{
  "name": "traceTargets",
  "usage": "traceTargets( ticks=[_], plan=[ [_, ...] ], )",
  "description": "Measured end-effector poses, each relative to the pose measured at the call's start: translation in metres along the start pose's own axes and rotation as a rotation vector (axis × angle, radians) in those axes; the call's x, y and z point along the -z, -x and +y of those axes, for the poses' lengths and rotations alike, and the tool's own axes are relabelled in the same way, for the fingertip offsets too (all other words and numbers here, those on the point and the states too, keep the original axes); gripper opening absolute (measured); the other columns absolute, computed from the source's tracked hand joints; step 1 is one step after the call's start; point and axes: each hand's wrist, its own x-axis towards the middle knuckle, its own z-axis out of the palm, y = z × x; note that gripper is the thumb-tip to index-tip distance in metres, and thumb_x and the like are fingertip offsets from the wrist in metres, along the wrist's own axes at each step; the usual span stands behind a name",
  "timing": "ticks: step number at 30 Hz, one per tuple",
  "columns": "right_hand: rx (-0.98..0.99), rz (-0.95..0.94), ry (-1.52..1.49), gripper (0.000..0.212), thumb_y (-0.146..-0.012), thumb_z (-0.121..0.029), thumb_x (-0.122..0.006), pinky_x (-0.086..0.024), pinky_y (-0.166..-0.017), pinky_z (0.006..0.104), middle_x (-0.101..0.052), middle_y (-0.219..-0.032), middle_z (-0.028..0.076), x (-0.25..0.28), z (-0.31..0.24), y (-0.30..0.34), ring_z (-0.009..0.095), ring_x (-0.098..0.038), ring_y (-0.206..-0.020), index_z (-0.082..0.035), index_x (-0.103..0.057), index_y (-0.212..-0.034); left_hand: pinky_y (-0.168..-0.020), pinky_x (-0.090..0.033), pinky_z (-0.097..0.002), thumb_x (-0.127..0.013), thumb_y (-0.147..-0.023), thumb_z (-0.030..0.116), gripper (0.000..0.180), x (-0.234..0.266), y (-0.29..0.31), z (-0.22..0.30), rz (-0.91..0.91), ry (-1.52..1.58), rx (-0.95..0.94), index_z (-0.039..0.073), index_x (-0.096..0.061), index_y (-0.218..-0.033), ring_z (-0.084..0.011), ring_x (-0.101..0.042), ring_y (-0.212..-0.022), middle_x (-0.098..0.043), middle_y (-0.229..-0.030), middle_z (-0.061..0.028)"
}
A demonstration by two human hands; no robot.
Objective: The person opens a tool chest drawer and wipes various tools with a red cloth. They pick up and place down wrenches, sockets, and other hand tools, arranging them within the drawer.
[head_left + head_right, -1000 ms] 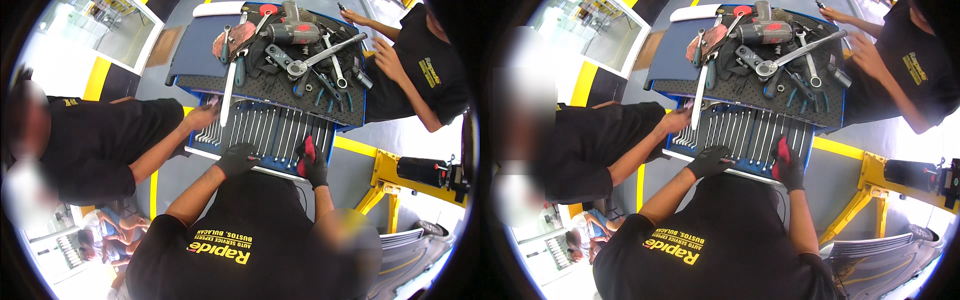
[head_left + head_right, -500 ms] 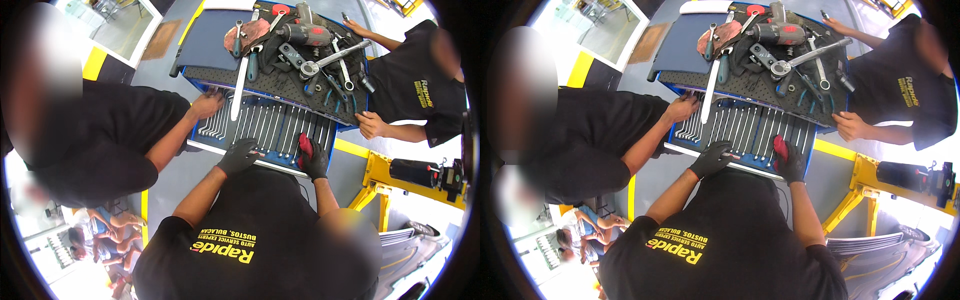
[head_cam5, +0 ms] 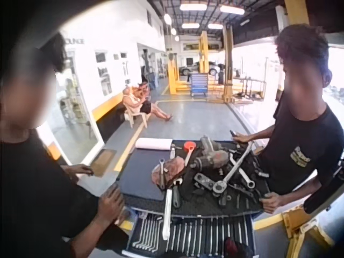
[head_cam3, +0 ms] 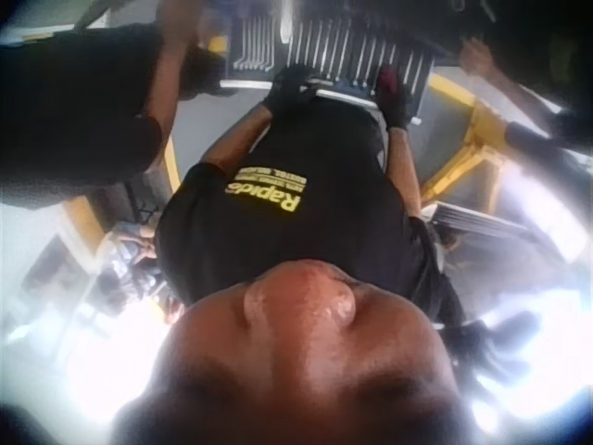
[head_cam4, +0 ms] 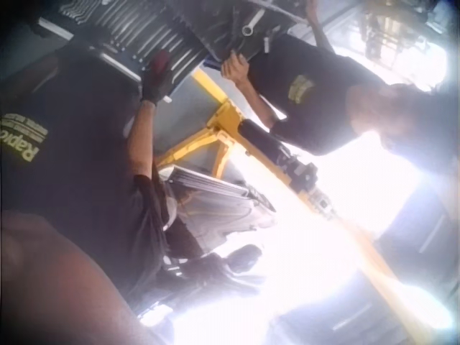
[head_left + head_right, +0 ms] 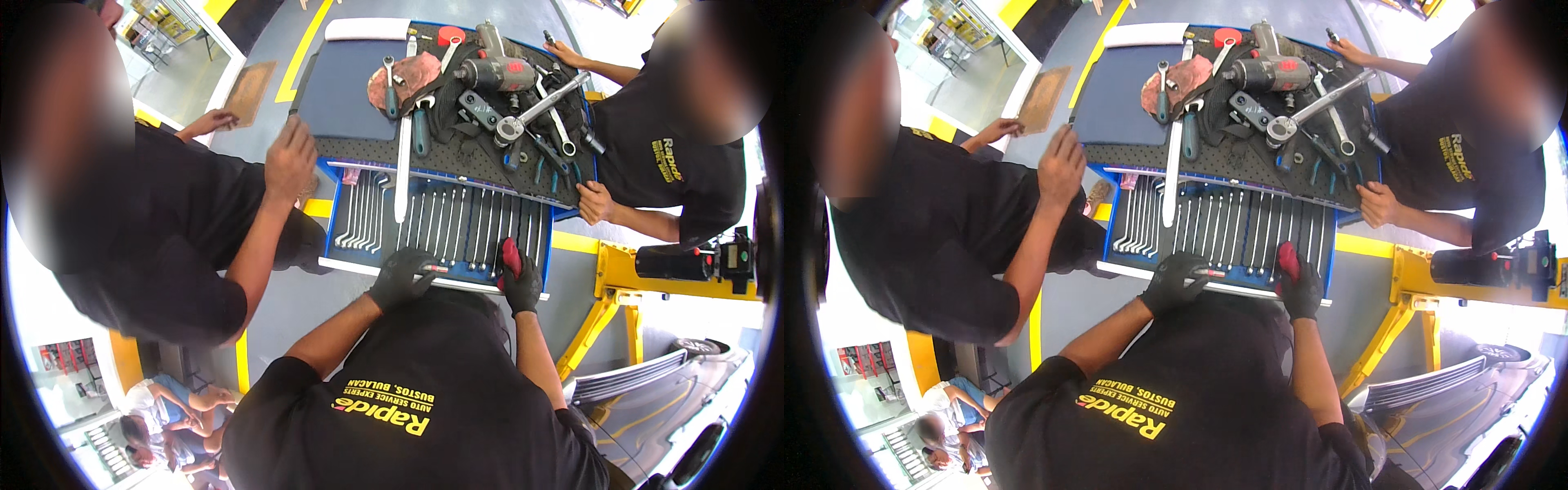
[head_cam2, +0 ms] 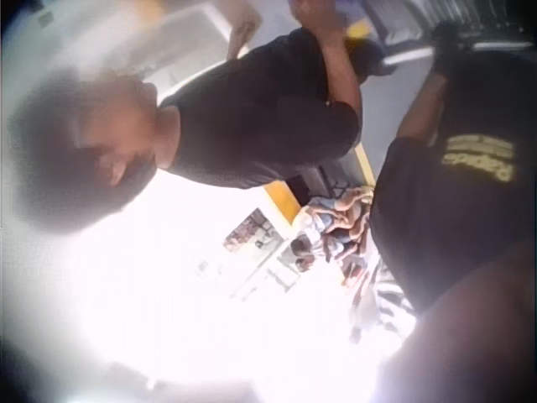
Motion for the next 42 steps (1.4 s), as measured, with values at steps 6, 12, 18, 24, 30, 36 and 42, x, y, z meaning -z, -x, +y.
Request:
traceTargets(
  ticks=[6,12,18,24,30,36,42],
  plan=[
    [-0.005,0.004,-0.047,0.057,-0.083,-0.02,-0.079,-0.053,-0.099,0.051,-0.07,-0.123,0.018,0.007,-0.007,-0.005,0.041,-0.066,-0.116,-0.01,-0.064,-0.138,-0.082,-0.055,-0.0467,-0.084,-0.088,0.022,0.044,0.063,-0.077,0.033,0.339,-0.265,-0.153,0.006,-0.069,-0.126,-0.035,-0.07,-0.093,-0.072,-0.105,-0.0162],
    [0.059,0.044,-0.09,0.055,-0.084,-0.02,-0.08,-0.055,-0.095,0.0515,-0.072,-0.115,0.019,0.006,-0.004,-0.013,0.042,-0.07,-0.108,-0.01,-0.066,-0.136,-0.089,-0.058,-0.0424,-0.07,-0.098,0.015,0.047,0.133,-0.234,-0.029,0.423,-0.274,0.049,-0.001,-0.059,-0.141,-0.0311,-0.074,-0.1,-0.074,-0.114,-0.0203],
    [0.028,-0.041,-0.068,0.055,-0.084,-0.02,-0.08,-0.054,-0.095,0.0519,-0.072,-0.12,0.019,0.017,-0.006,-0.017,0.041,-0.069,-0.11,-0.007,-0.066,-0.136,-0.096,-0.057,-0.0495,-0.07,-0.094,0.019,0.033,0.144,-0.354,-0.086,-0.25,-0.808,0.304,0.007,-0.069,-0.125,-0.0404,-0.073,-0.107,-0.075,-0.118,-0.0216],
    [0.039,-0.071,-0.169,0.053,-0.087,-0.023,-0.079,-0.053,-0.1,0.0512,-0.072,-0.127,0.019,0.021,0.0,-0.023,0.042,-0.067,-0.117,-0.006,-0.066,-0.136,-0.093,-0.057,-0.0507,-0.07,-0.09,0.026,0.03,0.15,-0.366,-0.117,-0.253,-0.875,0.187,0.01,-0.073,-0.115,-0.0418,-0.072,-0.106,-0.075,-0.108,-0.0224],
    [-0.295,-0.078,-0.867,0.045,-0.096,-0.023,-0.075,-0.055,-0.097,0.0395,-0.075,-0.121,0.012,0.008,0.035,-0.025,0.03,-0.071,-0.11,-0.002,-0.067,-0.135,-0.084,-0.058,-0.0506,-0.07,-0.092,0.017,0.02,0.161,-0.335,-0.068,0.183,-0.463,0.1,0.005,-0.073,-0.107,-0.0402,-0.074,-0.091,-0.076,-0.096,-0.0193],
    [-0.193,-0.405,-2.005,0.055,-0.11,-0.037,-0.054,-0.043,-0.119,0.044,-0.059,-0.15,0.015,0.095,-0.095,-0.048,0.029,-0.057,-0.14,-0.002,-0.053,-0.152,-0.084,-0.057,-0.0418,-0.071,-0.087,0.005,0.021,0.077,-0.202,0.044,0.325,-0.43,-0.252,0.005,-0.071,-0.108,-0.0307,-0.073,-0.092,-0.073,-0.098,-0.0152],
    [-0.305,-0.866,-2.346,0.056,-0.111,-0.042,-0.05,-0.044,-0.119,0.0434,-0.058,-0.154,0.01,0.016,-0.149,-0.083,0.026,-0.058,-0.138,-0.006,-0.052,-0.154,-0.077,-0.053,-0.0439,-0.065,-0.091,0.008,0.02,0.005,-0.151,0.023,0.383,0.027,0.257,0.002,-0.066,-0.11,-0.0349,-0.068,-0.087,-0.068,-0.092,-0.017]
  ],
)
